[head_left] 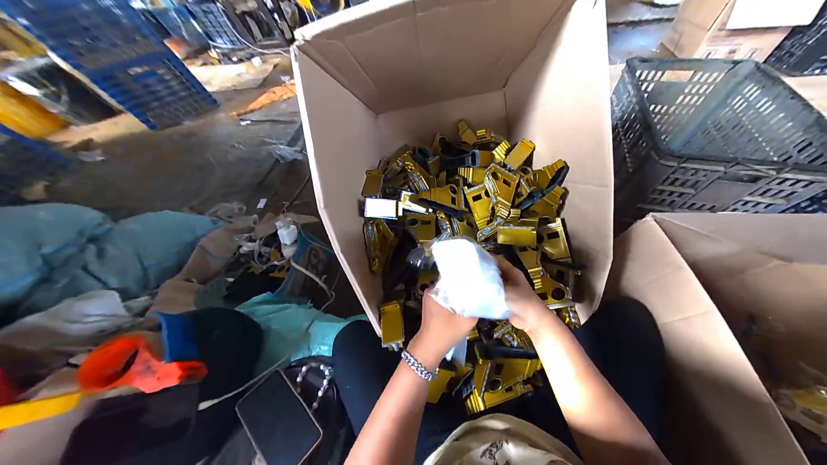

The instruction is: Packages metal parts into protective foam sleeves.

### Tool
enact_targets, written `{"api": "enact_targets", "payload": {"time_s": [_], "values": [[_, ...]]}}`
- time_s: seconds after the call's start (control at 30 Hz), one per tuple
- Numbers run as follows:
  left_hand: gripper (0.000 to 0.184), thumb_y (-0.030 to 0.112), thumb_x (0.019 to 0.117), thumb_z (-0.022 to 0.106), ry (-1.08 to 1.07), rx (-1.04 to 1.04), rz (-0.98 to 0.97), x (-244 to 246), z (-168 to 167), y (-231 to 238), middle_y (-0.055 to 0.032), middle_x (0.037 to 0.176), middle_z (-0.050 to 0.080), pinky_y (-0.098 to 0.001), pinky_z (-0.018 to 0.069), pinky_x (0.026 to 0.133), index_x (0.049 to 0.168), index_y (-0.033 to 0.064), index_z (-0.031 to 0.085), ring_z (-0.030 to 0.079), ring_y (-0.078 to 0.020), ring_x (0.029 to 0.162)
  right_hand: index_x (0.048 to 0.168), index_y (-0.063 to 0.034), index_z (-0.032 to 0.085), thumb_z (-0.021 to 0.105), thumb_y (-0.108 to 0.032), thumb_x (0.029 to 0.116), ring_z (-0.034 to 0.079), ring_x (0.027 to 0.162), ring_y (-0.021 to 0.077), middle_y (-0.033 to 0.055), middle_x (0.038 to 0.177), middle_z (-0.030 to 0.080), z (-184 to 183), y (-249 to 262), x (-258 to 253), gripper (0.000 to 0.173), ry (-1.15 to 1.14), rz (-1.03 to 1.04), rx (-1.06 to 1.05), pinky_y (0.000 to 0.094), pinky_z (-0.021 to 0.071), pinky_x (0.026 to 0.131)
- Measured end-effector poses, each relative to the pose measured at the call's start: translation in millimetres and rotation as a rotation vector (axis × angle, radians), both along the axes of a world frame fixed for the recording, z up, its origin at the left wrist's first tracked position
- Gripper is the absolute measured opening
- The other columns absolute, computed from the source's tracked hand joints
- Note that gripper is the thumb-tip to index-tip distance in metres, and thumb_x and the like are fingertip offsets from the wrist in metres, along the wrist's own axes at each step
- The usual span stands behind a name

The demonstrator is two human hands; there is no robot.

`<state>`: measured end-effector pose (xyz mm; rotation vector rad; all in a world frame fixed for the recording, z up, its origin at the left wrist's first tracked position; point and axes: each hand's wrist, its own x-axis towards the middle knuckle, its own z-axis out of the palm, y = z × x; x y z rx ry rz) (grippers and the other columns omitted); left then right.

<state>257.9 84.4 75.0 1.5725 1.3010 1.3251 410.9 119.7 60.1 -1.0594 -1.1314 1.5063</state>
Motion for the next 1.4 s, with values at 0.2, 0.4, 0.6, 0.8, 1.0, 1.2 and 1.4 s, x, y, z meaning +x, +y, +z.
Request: {"api": "enact_targets", "payload": {"time_s": [0.2, 0.4, 0.6, 0.8, 1.0, 1.2, 1.4], "values": [[0.044, 0.008, 0.0831, 0.080, -0.160, -0.225, -0.201, 1.5, 9.0, 11.9, -0.0056, 0.108, 0.071, -0.0249, 0.0552, 0.096, 0.120, -0.0082, 0.061, 0.067, -0.0063, 0.102, 0.118, 0.0050, 0.061, 0.070, 0.000, 0.0823, 0.065, 0.098, 0.0113, 0.0108, 0.112, 0.064, 5.7, -2.9, 10.0, 0.038, -0.043, -0.221, 0.023, 0.0280, 0.0577, 0.084], [0.027, 0.005, 0.0978, 0.049, -0.549, -0.398, 0.006, -30.5, 10.7, 25.7, -0.0079, 0.095, 0.072, -0.0306, 0.0617, 0.068, 0.123, -0.0020, 0.051, 0.070, -0.0146, 0.073, 0.118, -0.0140, 0.074, 0.063, -0.051, 0.0907, 0.074, 0.098, 0.0219, 0.0064, 0.110, 0.076, -0.9, 0.6, 96.4, 0.047, 0.919, -0.104, 0.446, 0.0398, 0.0630, 0.081], [0.063, 0.000, 0.0646, 0.088, -0.272, -0.211, -0.025, 6.2, -14.5, 23.4, -0.0078, 0.105, 0.072, -0.0265, 0.0583, 0.092, 0.119, -0.0100, 0.057, 0.069, -0.0082, 0.099, 0.114, 0.0052, 0.066, 0.061, -0.014, 0.0991, 0.068, 0.087, 0.0102, 0.0068, 0.101, 0.070, 16.4, 6.5, 12.3, 0.025, -0.090, 0.025, 0.133, 0.0292, 0.0588, 0.082], [0.067, -0.001, 0.0629, 0.089, -0.317, -0.328, -0.190, -7.3, -1.7, 9.0, -0.0055, 0.106, 0.073, -0.0282, 0.0590, 0.092, 0.123, -0.0050, 0.059, 0.070, -0.0105, 0.099, 0.106, -0.0034, 0.062, 0.052, -0.014, 0.1042, 0.064, 0.079, 0.0043, -0.0030, 0.088, 0.066, 9.2, -13.6, 15.5, 0.015, 0.060, 0.180, -0.064, 0.0241, 0.0571, 0.076], [0.061, 0.000, 0.0735, 0.081, -0.431, -0.460, -0.248, -7.0, 0.4, 1.3, -0.0022, 0.100, 0.072, -0.0252, 0.0597, 0.080, 0.129, -0.0026, 0.056, 0.069, -0.0083, 0.088, 0.091, -0.0063, 0.061, 0.055, -0.013, 0.1037, 0.053, 0.056, 0.0013, -0.0070, 0.068, 0.057, -4.7, -18.2, 11.5, 0.016, 0.015, 0.086, -0.086, 0.0187, 0.0482, 0.056], [0.046, 0.006, 0.0780, 0.078, 0.121, 0.004, 0.323, -51.9, -36.9, 31.6, -0.0243, 0.098, 0.072, -0.0427, 0.0572, 0.086, 0.112, -0.0204, 0.062, 0.072, -0.0240, 0.091, 0.089, -0.0100, 0.062, 0.063, -0.008, 0.0961, 0.063, 0.056, 0.0052, -0.0062, 0.070, 0.066, -3.3, -37.8, 29.1, 0.007, 0.074, 0.247, -0.101, 0.0240, 0.0579, 0.057], [0.042, 0.003, 0.0664, 0.086, -0.354, -0.416, -0.342, -20.6, 2.3, -5.0, 0.0047, 0.083, 0.071, -0.0244, 0.0591, 0.071, 0.103, 0.0058, 0.066, 0.068, -0.0049, 0.074, 0.080, 0.0022, 0.063, 0.086, -0.020, 0.0759, 0.050, 0.058, 0.0026, -0.0002, 0.068, 0.056, 19.8, -29.9, 4.9, 0.032, -0.420, 0.351, 0.117, 0.0209, 0.0450, 0.055]]}}
